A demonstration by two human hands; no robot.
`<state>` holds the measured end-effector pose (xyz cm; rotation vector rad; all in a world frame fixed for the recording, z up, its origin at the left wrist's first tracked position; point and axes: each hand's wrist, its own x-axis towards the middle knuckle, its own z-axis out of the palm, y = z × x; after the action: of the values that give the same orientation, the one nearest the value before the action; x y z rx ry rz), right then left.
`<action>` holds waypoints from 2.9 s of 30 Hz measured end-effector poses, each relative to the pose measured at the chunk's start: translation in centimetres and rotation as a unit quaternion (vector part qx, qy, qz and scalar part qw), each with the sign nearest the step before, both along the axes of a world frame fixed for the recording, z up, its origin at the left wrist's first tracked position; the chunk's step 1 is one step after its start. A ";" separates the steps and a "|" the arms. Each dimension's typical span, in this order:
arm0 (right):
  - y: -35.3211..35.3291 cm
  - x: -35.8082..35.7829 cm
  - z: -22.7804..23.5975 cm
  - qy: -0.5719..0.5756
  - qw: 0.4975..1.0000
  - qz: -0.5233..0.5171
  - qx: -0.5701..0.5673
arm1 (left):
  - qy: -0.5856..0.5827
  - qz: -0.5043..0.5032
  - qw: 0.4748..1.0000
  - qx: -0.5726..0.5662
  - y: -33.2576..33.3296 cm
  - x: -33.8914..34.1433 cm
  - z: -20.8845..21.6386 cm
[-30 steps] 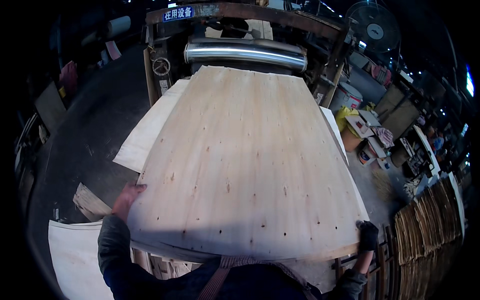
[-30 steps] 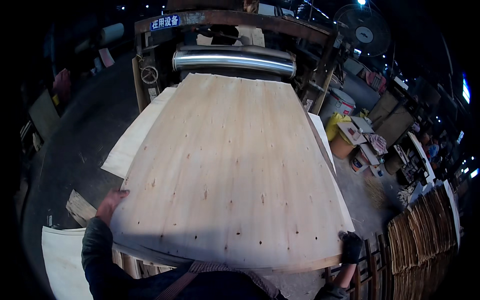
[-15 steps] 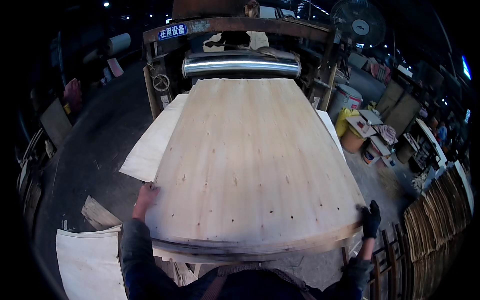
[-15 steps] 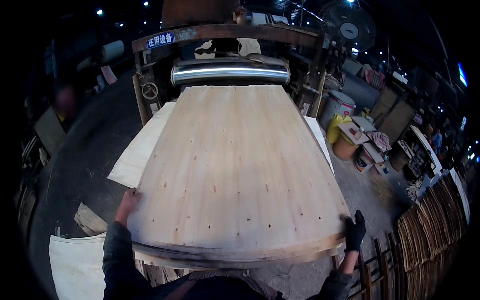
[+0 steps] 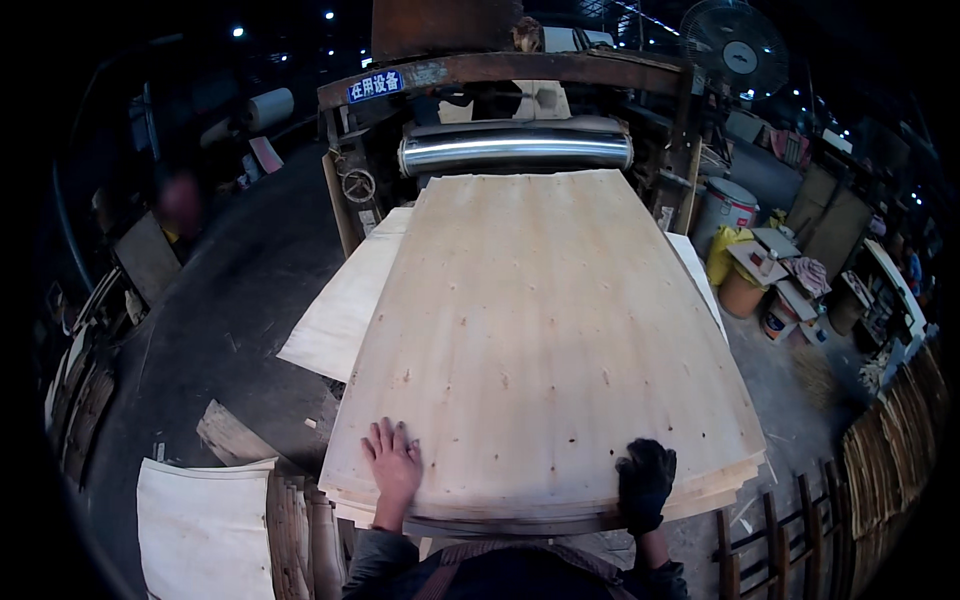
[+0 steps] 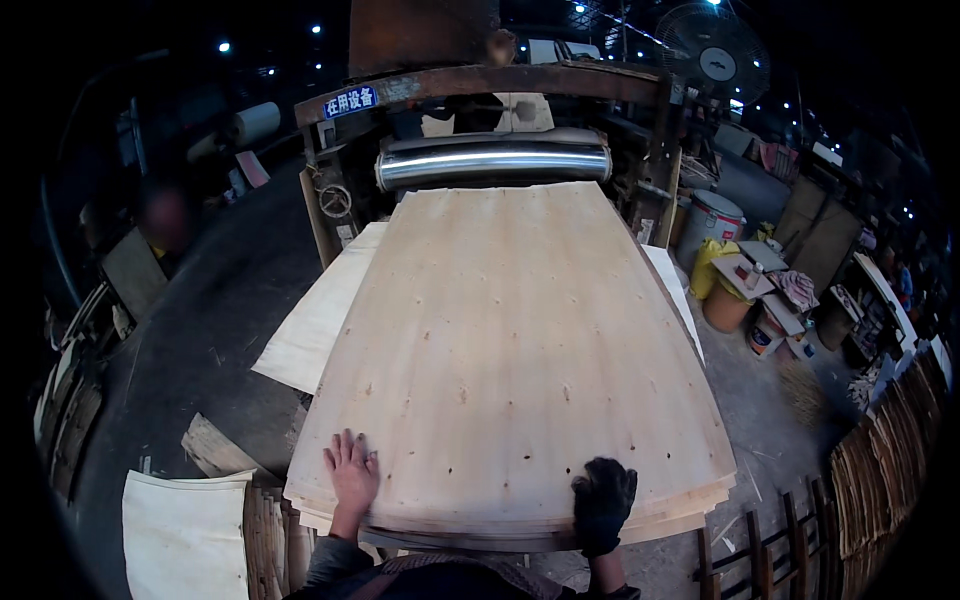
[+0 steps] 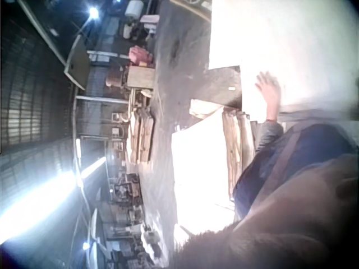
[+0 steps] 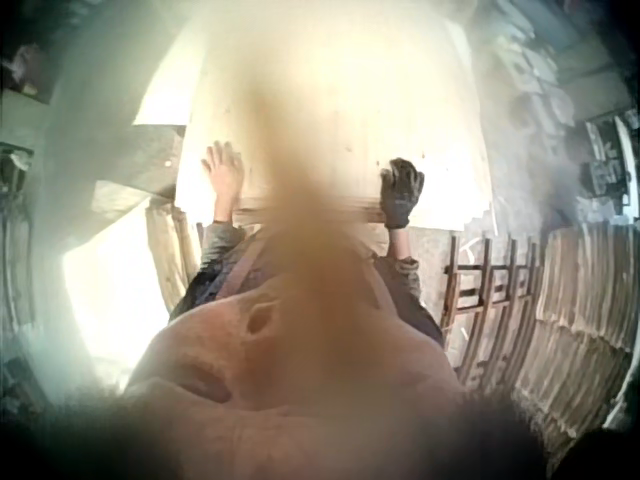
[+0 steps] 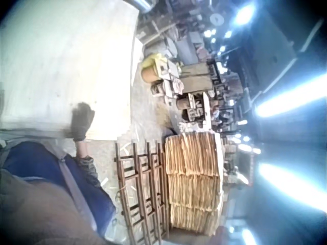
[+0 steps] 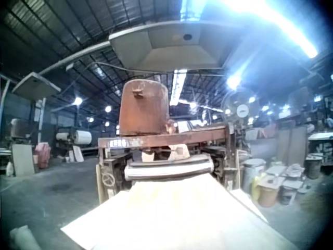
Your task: The person picks up sheets of plywood from a stack, aligns them on a platform, and feeds them into a roller machine, occasionally using a long wooden pole to guide the material.
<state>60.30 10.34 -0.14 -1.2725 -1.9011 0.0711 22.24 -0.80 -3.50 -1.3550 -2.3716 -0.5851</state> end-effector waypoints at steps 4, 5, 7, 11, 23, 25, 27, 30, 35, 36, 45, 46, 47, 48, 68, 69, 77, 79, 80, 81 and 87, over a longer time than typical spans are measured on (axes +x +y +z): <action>-0.1 -0.3 -0.4 0.015 0.999 -0.022 0.024 | -0.006 -0.004 1.000 0.000 -0.1 0.3 0.2; -0.3 -0.3 -0.2 0.022 0.999 -0.024 0.019 | -0.008 -0.005 1.000 0.000 -0.2 0.3 0.2; -0.2 -0.4 -0.6 0.023 0.999 -0.021 0.033 | -0.001 -0.001 1.000 0.006 -0.2 0.3 0.0; -0.2 -0.5 -0.8 0.015 0.998 -0.026 0.058 | -0.001 0.004 1.000 0.008 -0.1 0.4 -0.1; -0.1 -0.3 -1.0 0.003 0.998 -0.024 0.057 | -0.004 0.012 1.000 0.015 0.0 0.7 0.3; -0.1 -0.2 -1.0 -0.008 0.999 -0.022 0.043 | -0.007 0.011 1.000 0.018 0.0 0.6 0.2; 0.0 -0.1 -1.0 -0.010 0.999 -0.020 0.034 | -0.007 0.014 1.000 0.016 -0.1 0.6 0.2; -0.1 -0.1 -1.1 -0.013 0.999 -0.024 0.033 | -0.004 0.015 1.000 0.006 -0.1 0.7 0.4; 0.1 -0.1 -1.6 -0.023 0.998 -0.036 0.038 | 0.004 0.016 1.000 0.006 -0.1 0.6 0.1; 0.1 -0.1 -1.7 -0.017 0.999 -0.036 0.036 | 0.003 0.014 1.000 0.009 -0.1 0.6 0.2; -0.1 0.0 -0.9 0.024 0.999 -0.020 0.036 | -0.003 0.013 1.000 0.017 0.1 0.8 0.1; 0.0 0.1 -1.0 0.028 0.999 -0.019 0.032 | -0.004 0.014 1.000 0.019 0.2 0.7 0.0; 0.0 0.1 -1.0 0.031 0.999 -0.017 0.028 | -0.005 0.014 1.000 0.021 0.2 0.7 -0.1; 0.0 0.1 -0.9 0.032 0.999 -0.018 0.034 | -0.007 0.016 1.000 0.017 0.2 0.7 -0.1; 0.1 0.0 -0.8 -0.007 0.999 -0.024 0.042 | -0.014 0.014 1.000 0.020 0.1 0.9 0.4; 0.1 0.0 -0.8 -0.004 0.999 -0.025 0.037 | -0.015 0.014 1.000 0.018 0.1 0.9 0.4; -0.2 -0.5 -0.4 0.021 0.999 -0.033 0.016 | -0.001 0.014 1.000 0.011 0.0 0.7 0.4; -0.1 -0.6 -0.4 0.026 0.999 -0.029 0.013 | -0.006 0.012 1.000 0.014 -0.1 0.5 0.2; -0.1 -0.6 -0.4 0.028 0.999 -0.026 0.012 | -0.009 0.012 1.000 0.017 -0.1 0.3 0.1; -0.1 -0.5 -0.5 0.021 0.999 -0.027 0.018 | -0.010 0.010 1.000 0.014 -0.1 0.3 0.0; -0.3 -0.7 -0.5 0.006 0.998 -0.032 0.046 | -0.017 -0.002 1.000 0.013 -0.2 0.0 0.2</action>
<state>59.57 10.06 -0.65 -1.2668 -1.8320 -0.0406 22.28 -0.96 -3.26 -1.3503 -2.3790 -0.6436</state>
